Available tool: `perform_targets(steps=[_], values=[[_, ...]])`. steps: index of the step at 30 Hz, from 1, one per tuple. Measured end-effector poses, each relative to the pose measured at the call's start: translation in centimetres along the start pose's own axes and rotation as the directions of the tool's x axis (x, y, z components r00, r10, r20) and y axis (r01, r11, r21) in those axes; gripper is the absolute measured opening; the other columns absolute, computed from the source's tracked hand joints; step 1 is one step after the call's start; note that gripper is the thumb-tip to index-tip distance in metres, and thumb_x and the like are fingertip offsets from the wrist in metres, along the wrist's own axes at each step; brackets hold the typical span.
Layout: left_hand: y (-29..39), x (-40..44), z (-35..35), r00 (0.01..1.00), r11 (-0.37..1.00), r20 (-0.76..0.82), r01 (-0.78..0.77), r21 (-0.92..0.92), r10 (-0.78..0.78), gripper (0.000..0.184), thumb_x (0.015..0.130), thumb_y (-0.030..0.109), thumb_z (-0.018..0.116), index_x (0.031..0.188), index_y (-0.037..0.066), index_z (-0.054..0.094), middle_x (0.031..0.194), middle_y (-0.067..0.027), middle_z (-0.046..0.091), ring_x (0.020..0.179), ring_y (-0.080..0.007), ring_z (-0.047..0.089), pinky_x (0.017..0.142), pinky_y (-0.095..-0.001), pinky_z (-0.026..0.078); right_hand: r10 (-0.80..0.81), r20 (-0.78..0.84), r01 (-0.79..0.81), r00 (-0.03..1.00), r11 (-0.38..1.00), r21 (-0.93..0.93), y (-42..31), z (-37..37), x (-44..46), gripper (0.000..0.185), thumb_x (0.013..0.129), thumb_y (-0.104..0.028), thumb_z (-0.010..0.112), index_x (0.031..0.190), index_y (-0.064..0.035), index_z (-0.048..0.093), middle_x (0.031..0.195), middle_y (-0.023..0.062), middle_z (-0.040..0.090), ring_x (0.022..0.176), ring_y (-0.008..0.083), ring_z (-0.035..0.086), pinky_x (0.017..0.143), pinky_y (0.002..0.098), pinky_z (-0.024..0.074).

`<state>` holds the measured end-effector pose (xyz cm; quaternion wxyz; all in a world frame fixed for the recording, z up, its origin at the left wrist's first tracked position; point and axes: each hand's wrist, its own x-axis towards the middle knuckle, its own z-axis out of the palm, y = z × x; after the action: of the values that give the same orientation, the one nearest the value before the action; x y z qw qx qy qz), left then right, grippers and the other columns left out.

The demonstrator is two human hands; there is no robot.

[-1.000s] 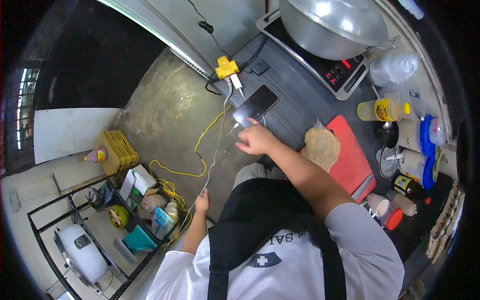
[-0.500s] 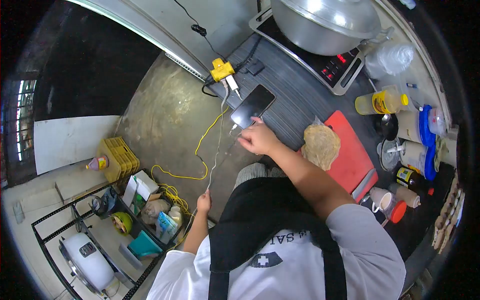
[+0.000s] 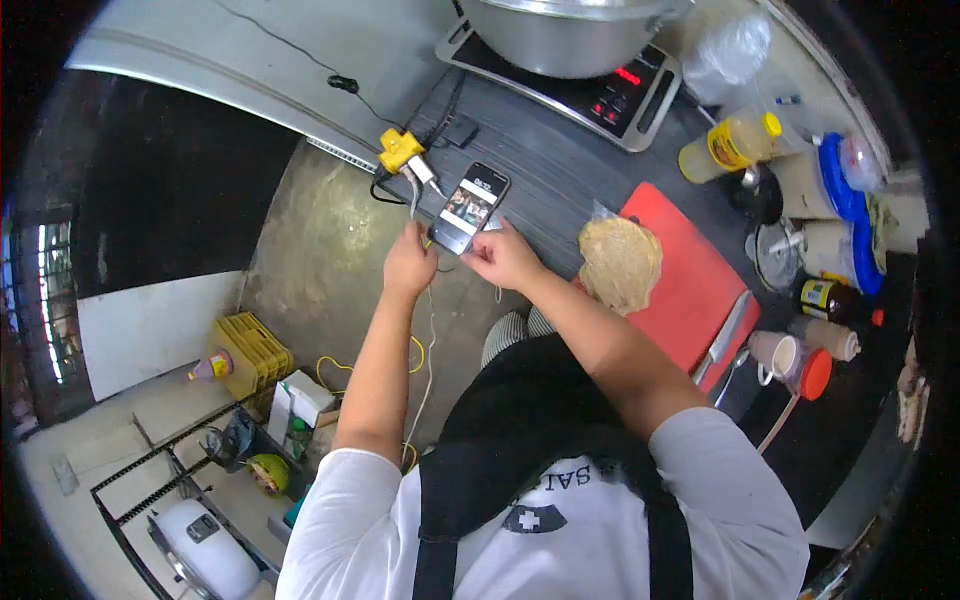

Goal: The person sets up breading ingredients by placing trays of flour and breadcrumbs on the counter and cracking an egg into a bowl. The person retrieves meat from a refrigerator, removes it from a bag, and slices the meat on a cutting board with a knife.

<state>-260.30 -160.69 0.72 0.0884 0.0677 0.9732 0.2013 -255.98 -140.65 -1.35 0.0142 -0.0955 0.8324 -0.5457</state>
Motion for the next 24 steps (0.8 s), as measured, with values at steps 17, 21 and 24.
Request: perform_targets(steps=[17,21,24], values=[[0.1,-3.2,-8.9,1.0,1.0,0.026,0.013,-0.021,-0.012,0.021,0.071,0.003,0.054,0.089,0.003,0.044,0.082,-0.0177,0.051,0.076,-0.0375,0.053,0.068,-0.0445,0.043,-0.009,0.174,0.032,0.985,0.991,-0.128,-0.4,3.4,2.3,0.026,0.072,-0.032,0.067,0.066,-0.0075,0.06,0.067,0.0143,0.062,0.069,0.0371,0.061,0.07,0.0495,0.0474],[-3.2,1.6,-10.7,0.988,0.989,0.039,-0.147,0.001,0.146,0.02,0.071,0.002,0.053,0.089,0.004,0.044,0.083,-0.0174,0.051,0.074,-0.0376,0.052,0.067,-0.0457,0.043,0.029,0.015,-0.026,0.999,0.987,-0.157,0.1,2.0,3.4,0.028,0.073,-0.03,0.068,0.063,-0.0071,0.056,0.063,0.0122,0.059,0.065,0.0327,0.06,0.091,0.0497,0.0445],[-4.9,4.7,-12.3,0.97,0.972,0.063,-0.235,-0.027,0.236,0.02,0.071,0.002,0.052,0.089,0.004,0.044,0.082,-0.017,0.051,0.072,-0.0364,0.052,0.066,-0.0457,0.043,-0.002,-0.167,-0.027,0.986,0.985,-0.173,-0.6,0.4,3.7,0.03,0.076,-0.025,0.068,0.06,-0.0076,0.05,0.058,0.0097,0.056,0.06,0.031,0.059,0.107,0.0565,0.0305]])
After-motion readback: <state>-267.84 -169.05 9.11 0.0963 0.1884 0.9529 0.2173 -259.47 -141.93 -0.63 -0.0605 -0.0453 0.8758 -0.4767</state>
